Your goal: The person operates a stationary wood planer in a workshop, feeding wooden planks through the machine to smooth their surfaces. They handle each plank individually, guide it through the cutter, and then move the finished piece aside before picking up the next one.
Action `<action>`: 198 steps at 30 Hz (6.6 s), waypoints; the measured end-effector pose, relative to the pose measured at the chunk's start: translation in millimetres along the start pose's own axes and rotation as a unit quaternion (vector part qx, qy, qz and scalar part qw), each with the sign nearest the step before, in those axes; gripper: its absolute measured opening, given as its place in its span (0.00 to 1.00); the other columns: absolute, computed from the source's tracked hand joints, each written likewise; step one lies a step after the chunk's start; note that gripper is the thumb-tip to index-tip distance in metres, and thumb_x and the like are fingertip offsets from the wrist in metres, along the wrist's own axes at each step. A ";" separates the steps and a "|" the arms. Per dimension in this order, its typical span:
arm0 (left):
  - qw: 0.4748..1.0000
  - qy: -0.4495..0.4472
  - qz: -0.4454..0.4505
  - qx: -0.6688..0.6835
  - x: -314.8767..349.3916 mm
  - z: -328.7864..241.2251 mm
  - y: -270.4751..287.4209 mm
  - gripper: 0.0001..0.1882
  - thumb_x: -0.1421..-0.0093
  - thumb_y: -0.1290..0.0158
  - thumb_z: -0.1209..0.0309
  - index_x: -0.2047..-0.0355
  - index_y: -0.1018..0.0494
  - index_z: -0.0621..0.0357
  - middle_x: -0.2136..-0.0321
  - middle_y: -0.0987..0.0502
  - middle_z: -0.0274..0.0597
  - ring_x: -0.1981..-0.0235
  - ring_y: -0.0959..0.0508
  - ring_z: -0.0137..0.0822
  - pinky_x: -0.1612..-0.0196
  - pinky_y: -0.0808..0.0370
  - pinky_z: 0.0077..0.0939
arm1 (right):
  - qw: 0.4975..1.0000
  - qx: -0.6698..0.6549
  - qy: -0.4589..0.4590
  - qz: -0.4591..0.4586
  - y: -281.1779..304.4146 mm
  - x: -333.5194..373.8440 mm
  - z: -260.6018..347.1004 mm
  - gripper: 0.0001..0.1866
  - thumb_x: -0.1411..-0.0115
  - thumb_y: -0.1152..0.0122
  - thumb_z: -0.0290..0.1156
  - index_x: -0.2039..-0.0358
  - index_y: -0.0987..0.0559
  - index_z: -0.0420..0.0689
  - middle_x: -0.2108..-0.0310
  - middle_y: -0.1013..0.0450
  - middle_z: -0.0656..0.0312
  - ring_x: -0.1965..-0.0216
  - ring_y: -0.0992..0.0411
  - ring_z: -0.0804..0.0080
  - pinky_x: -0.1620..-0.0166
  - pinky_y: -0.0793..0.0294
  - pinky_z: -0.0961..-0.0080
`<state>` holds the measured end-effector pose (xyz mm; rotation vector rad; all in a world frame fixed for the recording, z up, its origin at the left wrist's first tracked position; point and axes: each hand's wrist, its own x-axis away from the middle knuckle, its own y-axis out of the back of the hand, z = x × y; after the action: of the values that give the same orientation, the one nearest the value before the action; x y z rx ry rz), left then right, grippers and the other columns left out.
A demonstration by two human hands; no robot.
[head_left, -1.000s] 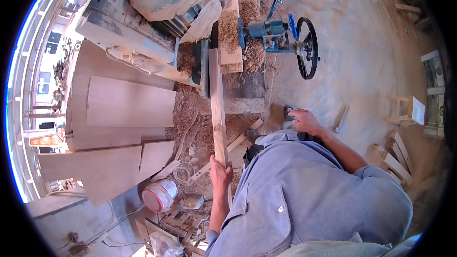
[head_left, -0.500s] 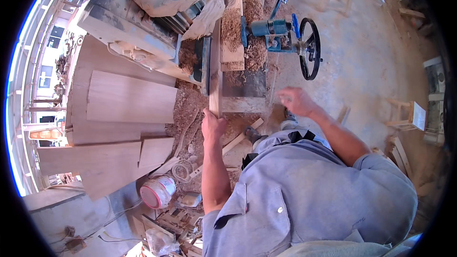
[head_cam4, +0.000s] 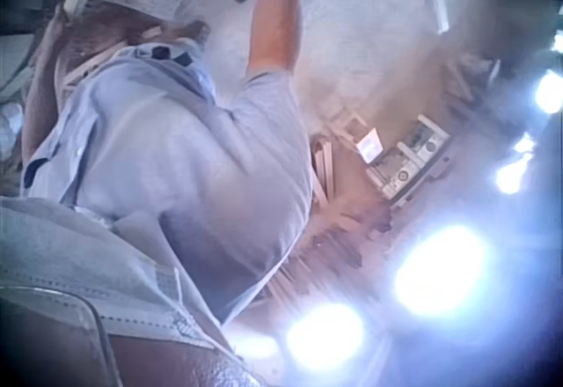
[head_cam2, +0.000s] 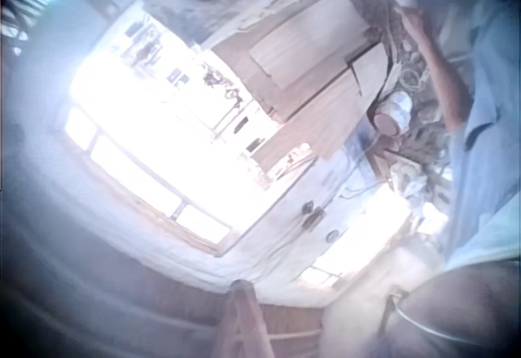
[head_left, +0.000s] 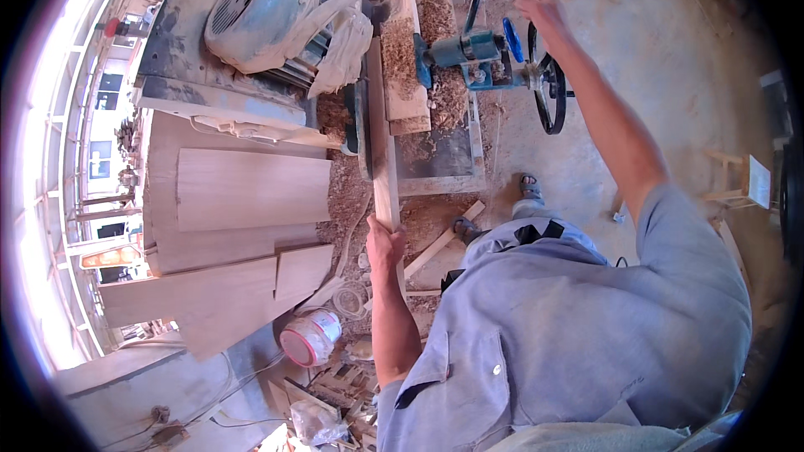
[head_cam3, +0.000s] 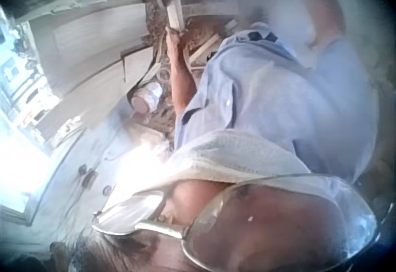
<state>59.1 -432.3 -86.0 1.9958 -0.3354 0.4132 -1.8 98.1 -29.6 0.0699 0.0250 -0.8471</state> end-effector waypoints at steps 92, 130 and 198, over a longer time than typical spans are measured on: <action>0.929 -0.288 -0.186 0.141 105.0 -224.5 -107.5 0.26 0.44 0.42 0.76 0.45 0.33 0.65 0.48 0.31 0.58 0.48 0.31 0.57 0.43 0.33 0.46 | 0.939 -0.047 0.274 0.200 -28.2 135.7 7.2 0.14 0.41 0.40 0.24 0.53 0.23 0.40 0.53 0.25 0.53 0.50 0.28 0.62 0.47 0.30 0.69; 0.964 -0.136 -0.151 0.174 -151.4 -512.4 -55.5 0.15 0.39 0.52 0.63 0.72 0.21 0.59 0.73 0.20 0.56 0.69 0.19 0.57 0.62 0.24 0.49 | 0.815 0.092 -0.002 0.572 -218.7 -247.7 -104.0 0.29 0.43 0.43 0.20 0.40 0.31 0.32 0.49 0.25 0.57 0.51 0.28 0.73 0.48 0.28 0.78; 0.986 0.155 -0.036 -0.037 24.9 8.4 -3.7 0.40 0.53 0.47 0.76 0.37 0.42 0.63 0.55 0.23 0.66 0.51 0.23 0.59 0.48 0.27 0.45 | 0.915 -0.299 -0.095 0.252 -78.6 -60.8 9.2 0.10 0.33 0.50 0.31 0.65 0.27 0.36 0.84 0.38 0.65 0.82 0.38 0.72 0.69 0.30 0.66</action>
<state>84.3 -439.6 -81.8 1.8300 -0.0810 0.6465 -101.0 91.0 -21.5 -0.5650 0.0788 -0.2980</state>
